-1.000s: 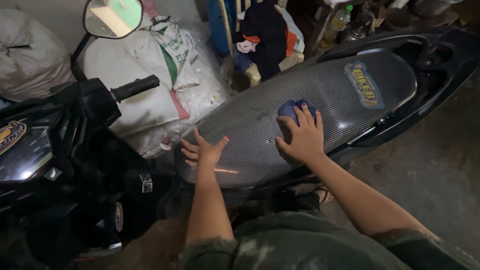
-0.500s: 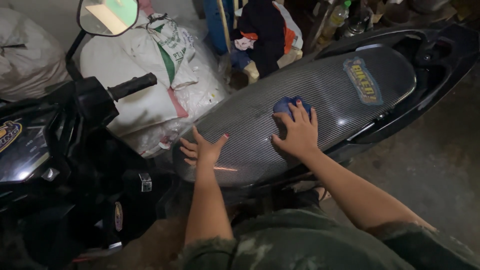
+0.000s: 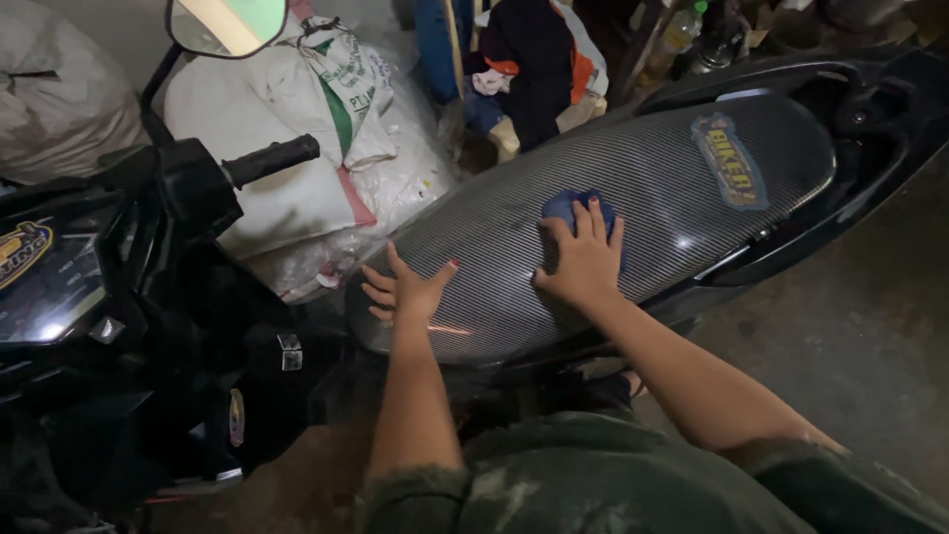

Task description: The person is cleaning a motorcycle using a cloth.

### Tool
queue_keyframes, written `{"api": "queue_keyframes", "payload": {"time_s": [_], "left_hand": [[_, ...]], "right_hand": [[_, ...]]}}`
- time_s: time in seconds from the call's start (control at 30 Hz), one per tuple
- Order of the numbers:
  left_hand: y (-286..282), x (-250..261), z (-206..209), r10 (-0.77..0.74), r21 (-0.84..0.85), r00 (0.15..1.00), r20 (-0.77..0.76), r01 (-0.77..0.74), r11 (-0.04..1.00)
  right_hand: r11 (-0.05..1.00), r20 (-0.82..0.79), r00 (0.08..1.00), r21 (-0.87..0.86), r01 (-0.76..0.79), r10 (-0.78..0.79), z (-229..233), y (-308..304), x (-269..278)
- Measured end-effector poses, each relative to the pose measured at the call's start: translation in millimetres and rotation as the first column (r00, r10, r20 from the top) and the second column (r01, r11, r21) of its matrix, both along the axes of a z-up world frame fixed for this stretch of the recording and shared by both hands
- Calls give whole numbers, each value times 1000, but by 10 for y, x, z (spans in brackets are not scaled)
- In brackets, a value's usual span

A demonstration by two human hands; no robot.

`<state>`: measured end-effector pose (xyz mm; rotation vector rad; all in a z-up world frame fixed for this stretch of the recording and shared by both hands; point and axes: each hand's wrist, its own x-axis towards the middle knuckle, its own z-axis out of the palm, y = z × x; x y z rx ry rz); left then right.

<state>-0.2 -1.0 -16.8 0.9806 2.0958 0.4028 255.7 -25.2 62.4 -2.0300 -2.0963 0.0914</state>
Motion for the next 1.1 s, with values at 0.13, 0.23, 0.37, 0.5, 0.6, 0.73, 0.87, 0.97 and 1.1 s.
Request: {"api": "queue_keyframes", "payload": {"time_s": [0.13,0.23,0.37,0.5,0.6,0.73,0.87,0.97,1.1], "left_hand": [[-18,-6,-20,0,12,1000,-8,1,1000],[23,-35,-39,-3,-2,1000,21,4,1000],[-8,-12,101,-9,-22,999,31,10,1000],[-21,8,141,4,-19,999,43,-3,1000],[-19,12,131,10,-7,999,44,-9,1000],[-18,20,171,2,-27,999,40,-1,1000],[-8,31,161,18,-27,999,43,-17,1000],[4,27,123,14,-24,999,31,-13,1000],[-22,62,137,23,1,1000,-22,-23,1000]], "right_hand": [[993,-5,1000,-119,12,-13,1,75,-118],[989,-6,1000,-149,-19,18,-22,132,-182],[980,-12,987,-120,-161,161,-211,183,-194],[950,-65,951,-61,-307,303,-168,182,-114],[918,-126,918,-81,-387,376,-64,211,-85],[886,-161,900,-174,-429,404,26,269,-86],[869,-199,887,-202,-453,416,78,283,-67],[871,-200,886,-187,-454,419,24,274,-48],[883,-179,893,-161,-441,413,24,239,-67]]}}
